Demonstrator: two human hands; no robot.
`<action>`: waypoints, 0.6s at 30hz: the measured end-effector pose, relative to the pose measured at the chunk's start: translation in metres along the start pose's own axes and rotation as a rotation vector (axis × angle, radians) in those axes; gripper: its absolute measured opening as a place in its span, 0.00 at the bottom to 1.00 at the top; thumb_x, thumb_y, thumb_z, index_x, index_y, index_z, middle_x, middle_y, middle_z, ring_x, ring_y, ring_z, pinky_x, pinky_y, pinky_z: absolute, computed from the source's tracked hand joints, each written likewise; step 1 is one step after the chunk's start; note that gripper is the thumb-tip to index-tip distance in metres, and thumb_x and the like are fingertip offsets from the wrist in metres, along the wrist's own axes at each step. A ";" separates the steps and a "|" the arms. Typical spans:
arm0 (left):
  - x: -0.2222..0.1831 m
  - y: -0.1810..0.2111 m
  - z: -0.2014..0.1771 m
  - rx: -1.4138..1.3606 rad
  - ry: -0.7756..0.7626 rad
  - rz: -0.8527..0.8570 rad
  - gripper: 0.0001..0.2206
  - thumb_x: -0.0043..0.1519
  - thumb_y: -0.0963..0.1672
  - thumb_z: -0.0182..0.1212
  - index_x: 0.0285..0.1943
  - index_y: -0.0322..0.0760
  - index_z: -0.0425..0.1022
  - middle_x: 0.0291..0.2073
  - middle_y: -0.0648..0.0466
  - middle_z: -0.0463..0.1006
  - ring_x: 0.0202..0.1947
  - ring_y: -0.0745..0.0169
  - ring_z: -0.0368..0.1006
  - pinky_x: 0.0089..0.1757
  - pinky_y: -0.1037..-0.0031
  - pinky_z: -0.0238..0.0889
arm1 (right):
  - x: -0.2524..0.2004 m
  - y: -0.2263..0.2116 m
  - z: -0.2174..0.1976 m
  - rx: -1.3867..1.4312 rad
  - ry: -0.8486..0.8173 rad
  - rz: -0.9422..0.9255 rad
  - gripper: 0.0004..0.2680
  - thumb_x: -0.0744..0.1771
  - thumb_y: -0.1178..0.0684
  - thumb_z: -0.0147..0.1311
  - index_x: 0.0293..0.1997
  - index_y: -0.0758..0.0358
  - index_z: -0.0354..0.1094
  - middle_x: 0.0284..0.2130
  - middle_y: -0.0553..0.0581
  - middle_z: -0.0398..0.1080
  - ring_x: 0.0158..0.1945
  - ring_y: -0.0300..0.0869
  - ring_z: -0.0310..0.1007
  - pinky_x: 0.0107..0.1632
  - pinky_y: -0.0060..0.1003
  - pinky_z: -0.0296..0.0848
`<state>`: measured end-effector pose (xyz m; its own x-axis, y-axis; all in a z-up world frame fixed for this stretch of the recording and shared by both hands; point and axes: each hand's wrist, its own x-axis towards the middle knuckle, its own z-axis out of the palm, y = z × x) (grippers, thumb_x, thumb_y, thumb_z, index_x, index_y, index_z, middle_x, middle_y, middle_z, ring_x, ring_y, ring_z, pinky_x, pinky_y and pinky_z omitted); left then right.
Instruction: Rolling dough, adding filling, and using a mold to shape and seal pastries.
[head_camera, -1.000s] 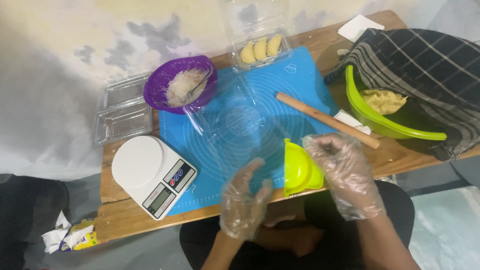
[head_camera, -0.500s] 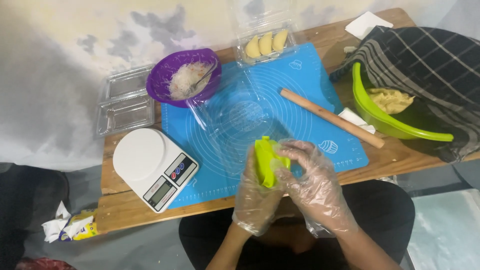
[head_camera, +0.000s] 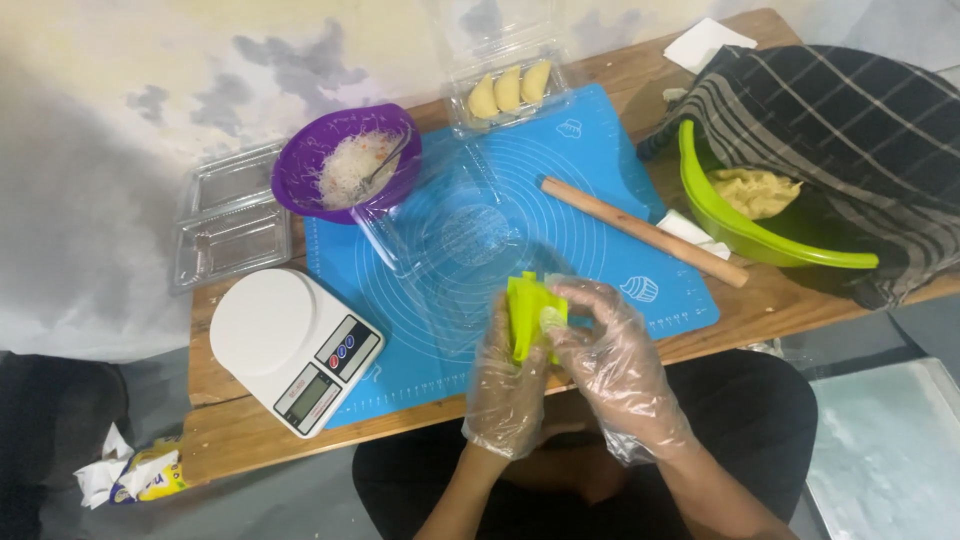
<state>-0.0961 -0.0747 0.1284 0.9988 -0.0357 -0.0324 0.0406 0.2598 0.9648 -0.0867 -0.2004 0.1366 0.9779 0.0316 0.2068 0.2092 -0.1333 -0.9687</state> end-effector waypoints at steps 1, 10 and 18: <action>0.000 0.008 0.002 0.038 -0.003 -0.043 0.29 0.64 0.49 0.50 0.76 0.37 0.54 0.54 0.48 0.76 0.50 0.59 0.75 0.47 0.70 0.75 | 0.000 0.001 -0.001 0.000 0.017 -0.044 0.14 0.65 0.63 0.54 0.57 0.59 0.67 0.56 0.58 0.69 0.61 0.45 0.71 0.61 0.36 0.75; 0.000 -0.030 -0.015 0.063 0.102 0.080 0.22 0.66 0.49 0.43 0.66 0.38 0.68 0.53 0.47 0.78 0.46 0.56 0.79 0.36 0.71 0.79 | 0.004 0.015 -0.008 0.192 0.032 0.220 0.13 0.65 0.53 0.56 0.54 0.60 0.71 0.58 0.57 0.72 0.67 0.45 0.68 0.67 0.39 0.66; -0.002 -0.036 -0.018 -0.081 0.212 0.247 0.30 0.66 0.57 0.47 0.64 0.30 0.70 0.57 0.44 0.78 0.58 0.49 0.76 0.53 0.63 0.74 | -0.001 0.025 -0.016 -0.029 0.019 0.084 0.11 0.66 0.58 0.54 0.55 0.58 0.71 0.56 0.55 0.73 0.62 0.42 0.71 0.57 0.36 0.77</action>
<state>-0.0992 -0.0669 0.0890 0.9617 0.2369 0.1379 -0.2097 0.3117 0.9268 -0.0819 -0.2197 0.1141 0.9917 0.0003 0.1283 0.1266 -0.1638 -0.9783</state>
